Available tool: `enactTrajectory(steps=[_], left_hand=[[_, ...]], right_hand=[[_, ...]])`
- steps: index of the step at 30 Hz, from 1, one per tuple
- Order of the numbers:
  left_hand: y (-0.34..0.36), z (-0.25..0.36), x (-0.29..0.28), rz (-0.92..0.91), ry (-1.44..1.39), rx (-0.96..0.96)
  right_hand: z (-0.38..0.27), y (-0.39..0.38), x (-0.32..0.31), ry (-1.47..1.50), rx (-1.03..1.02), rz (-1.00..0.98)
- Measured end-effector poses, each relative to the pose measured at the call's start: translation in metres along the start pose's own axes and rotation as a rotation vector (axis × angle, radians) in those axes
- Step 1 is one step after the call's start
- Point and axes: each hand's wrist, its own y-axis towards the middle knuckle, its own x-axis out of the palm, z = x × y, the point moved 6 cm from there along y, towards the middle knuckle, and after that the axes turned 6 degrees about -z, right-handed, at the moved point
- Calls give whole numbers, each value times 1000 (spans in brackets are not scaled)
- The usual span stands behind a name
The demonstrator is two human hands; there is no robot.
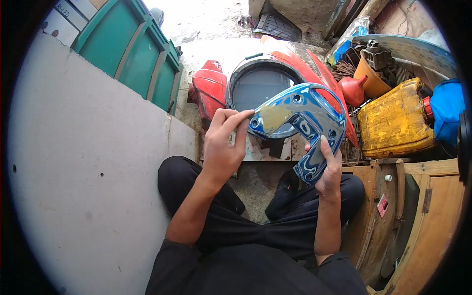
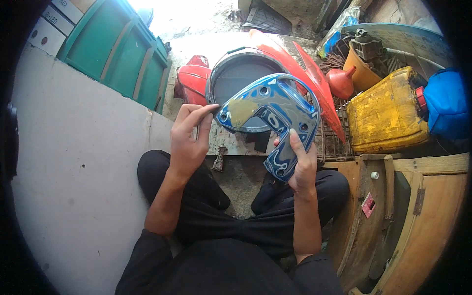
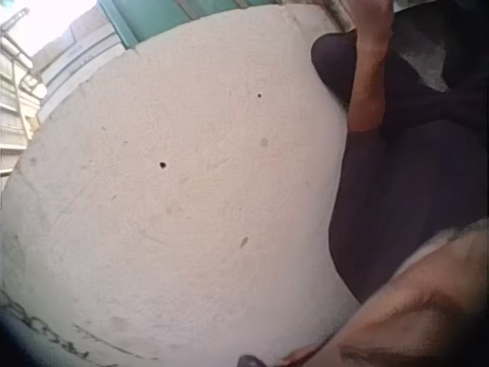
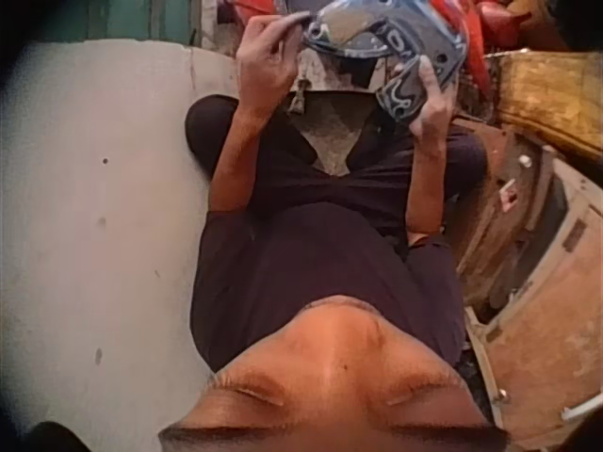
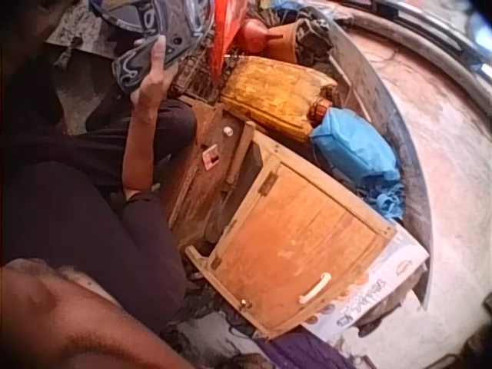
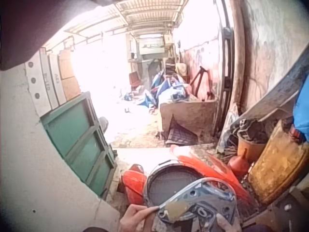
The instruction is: The person holds a blue and white motorcycle fairing piece and sands down a specific area on its surface using a small red sanding block, repeatedly dipping the piece or block into a bucket of water.
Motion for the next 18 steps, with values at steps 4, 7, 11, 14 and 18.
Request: enactTrajectory(steps=[4, 7, 11, 14, 18], left_hand=[[-1, 20, 1, 41, 286, 172], [-1, 18, 3, 78, 357, 203], [0, 18, 9, 58, 366, 193], [-7, 19, 17, 5, 348, 178], [-7, 24, 15, -42, 327, 232]], right_hand=[[1, 1, -2, -21, 2, -4], [2, 1, -4, -22, 12, -25], [0, 1, -1, 24, 4, -58], [0, 1, -3, 69, -2, -78], [0, 1, -8, 87, 4, -59]])
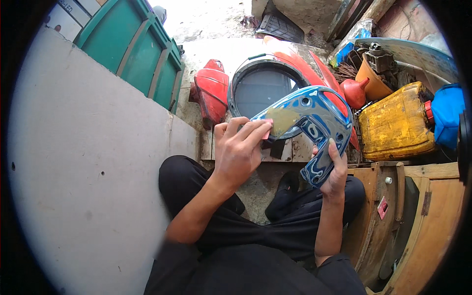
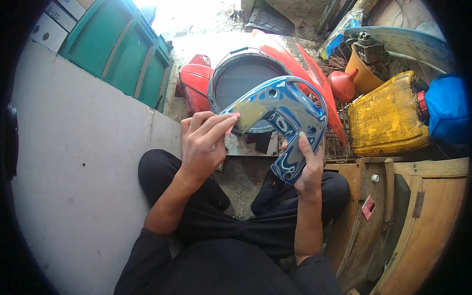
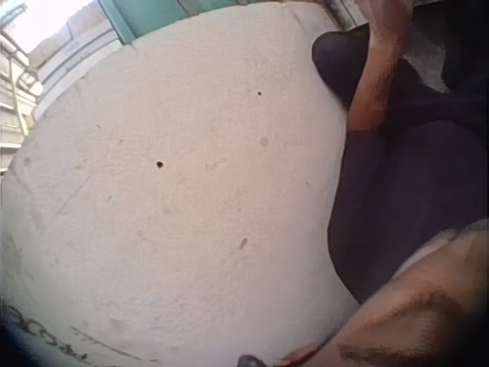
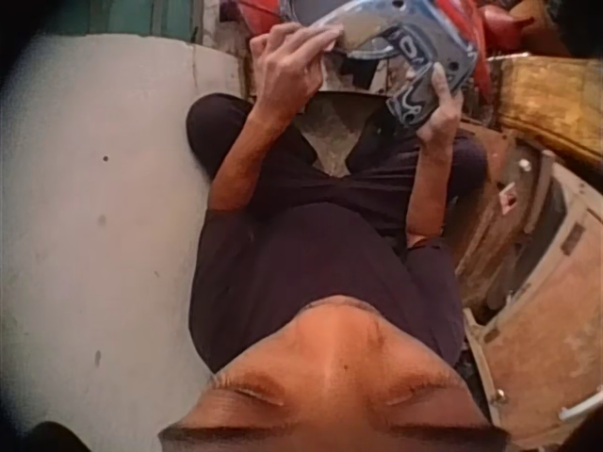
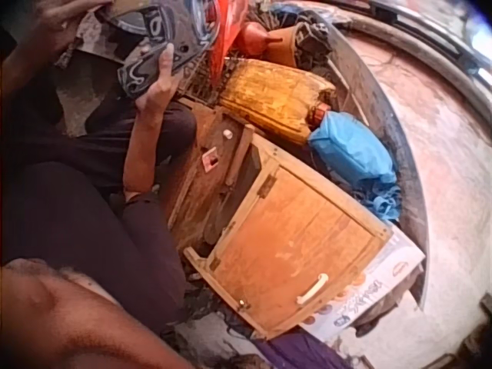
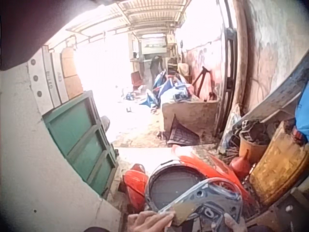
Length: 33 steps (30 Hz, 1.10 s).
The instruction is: The person holds a blue and white motorcycle fairing piece and sands down a specific area on its surface using a small red sanding block, repeatedly dipping the piece or block into a bucket of water.
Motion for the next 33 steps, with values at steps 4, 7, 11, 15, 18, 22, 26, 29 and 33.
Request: enactTrajectory(steps=[4, 7, 11, 15, 18, 22, 26, 29, 33], left_hand=[[-1, 6, -5, -36, -46, 17], [3, -8, -17, 112, -104, -68], [3, -28, -12, 172, -121, -218], [5, -23, -6, 125, -136, -215], [5, -19, -7, 133, -123, -208], [4, -15, -10, 169, -82, -186], [4, -13, -11, 197, -79, -188], [5, -10, -13, 211, -62, -178], [3, -11, -8, 192, -71, -187]], right_hand=[[-2, 2, 1, -52, -23, 38], [-1, 0, 2, -86, 0, 9], [-2, -2, 7, -116, 2, -37], [-1, -4, 11, -153, 10, -61], [-4, -4, 13, -150, -24, -39], [-4, -5, 14, -157, -23, -69], [-4, -6, 14, -185, -30, -71], [-6, -6, 18, -189, -32, -80], [-4, -7, 19, -199, -32, -82]])
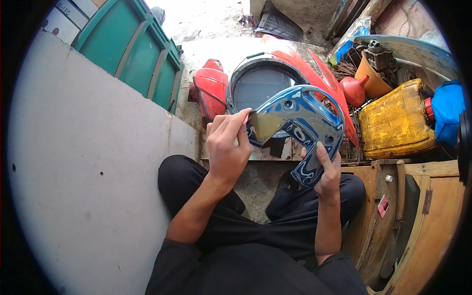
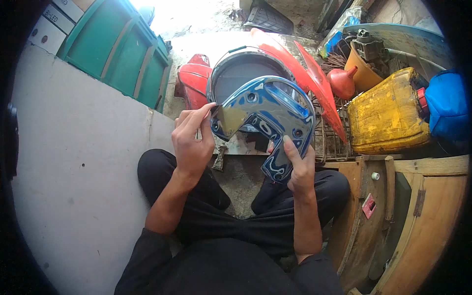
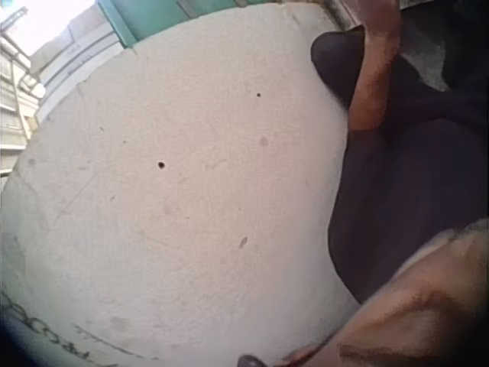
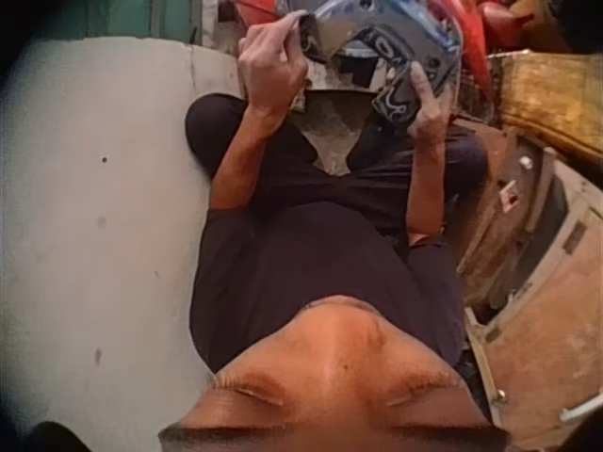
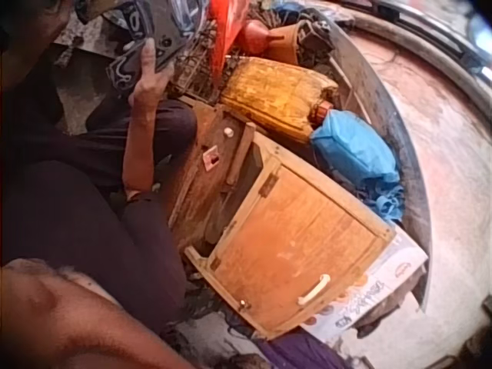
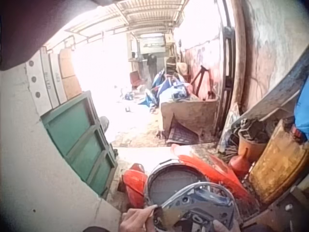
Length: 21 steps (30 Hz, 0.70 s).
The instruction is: The person holds a blue and white motorcycle fairing piece and sands down a specific area on its surface using a small red sanding block, repeatedly dipping the piece or block into a bucket of water.
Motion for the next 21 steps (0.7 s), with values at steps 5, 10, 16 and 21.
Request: enactTrajectory(steps=[5, 10, 16, 21], left_hand=[[-1, 3, 0, -15, -65, -7], [-8, 10, 7, -62, -151, 21], [-21, 35, 16, -59, -63, 185], [-25, 45, 15, -118, -130, 247]], right_hand=[[0, -1, 1, 14, -10, 14], [2, 0, 0, 47, -20, 13], [5, 1, -5, 107, -12, 53], [5, 0, -8, 86, 8, 36]])
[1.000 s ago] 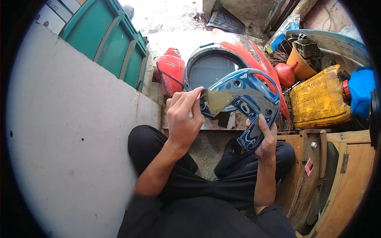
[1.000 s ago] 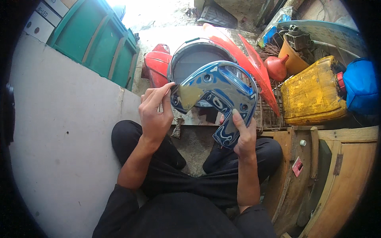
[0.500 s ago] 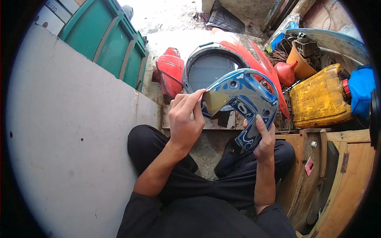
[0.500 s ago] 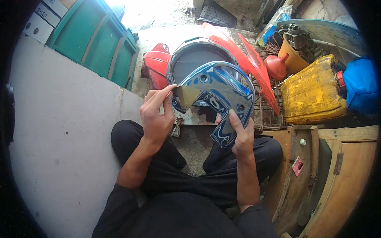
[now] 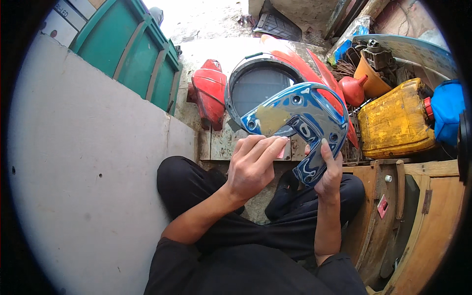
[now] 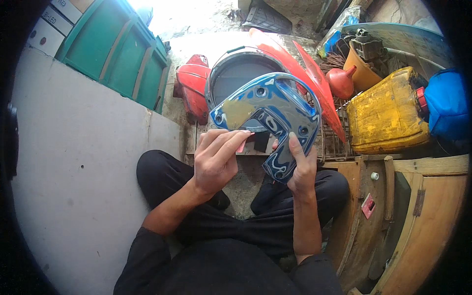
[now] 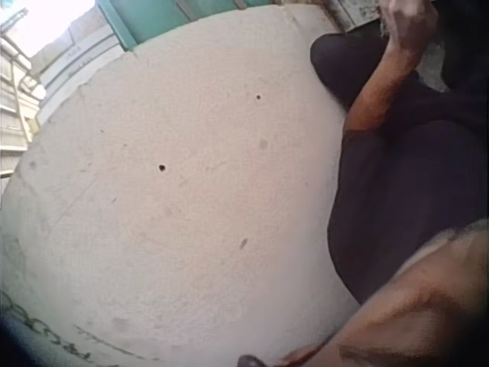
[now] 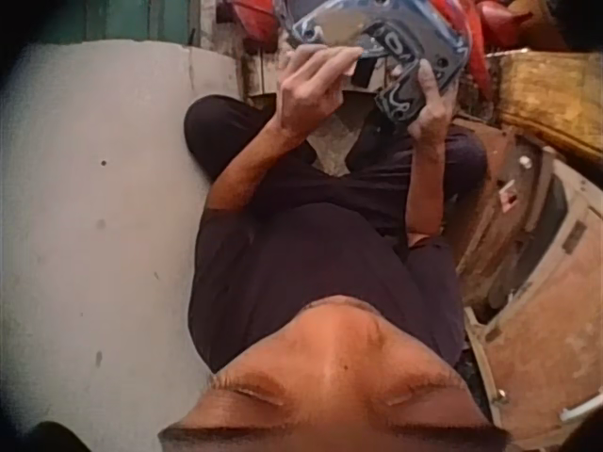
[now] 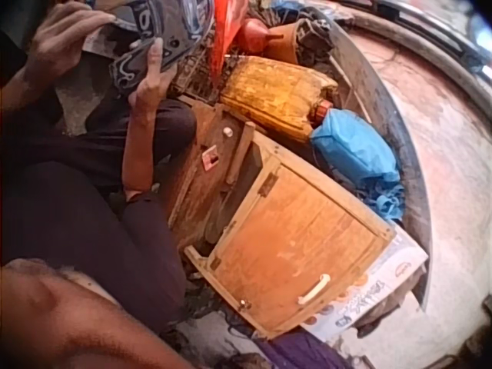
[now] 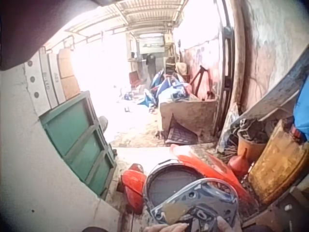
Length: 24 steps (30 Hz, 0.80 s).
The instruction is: The person holds a blue and white motorcycle fairing piece and sands down a specific area on its surface using a small red sanding block, repeatedly dipping the piece or block into a bucket of water.
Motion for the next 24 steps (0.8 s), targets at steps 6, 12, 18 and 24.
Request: enactTrajectory(steps=[6, 12, 18, 24], left_hand=[[11, -28, -24, 188, -14, -153], [12, -33, -19, 168, 22, -175], [7, -16, -1, 113, -22, -97], [2, 1, 6, 39, -93, -35]], right_hand=[[3, 1, -1, -5, 3, -31], [9, -1, 11, -52, 23, 1], [10, -1, 11, -79, 16, 6], [8, -1, 9, -82, 14, 51]])
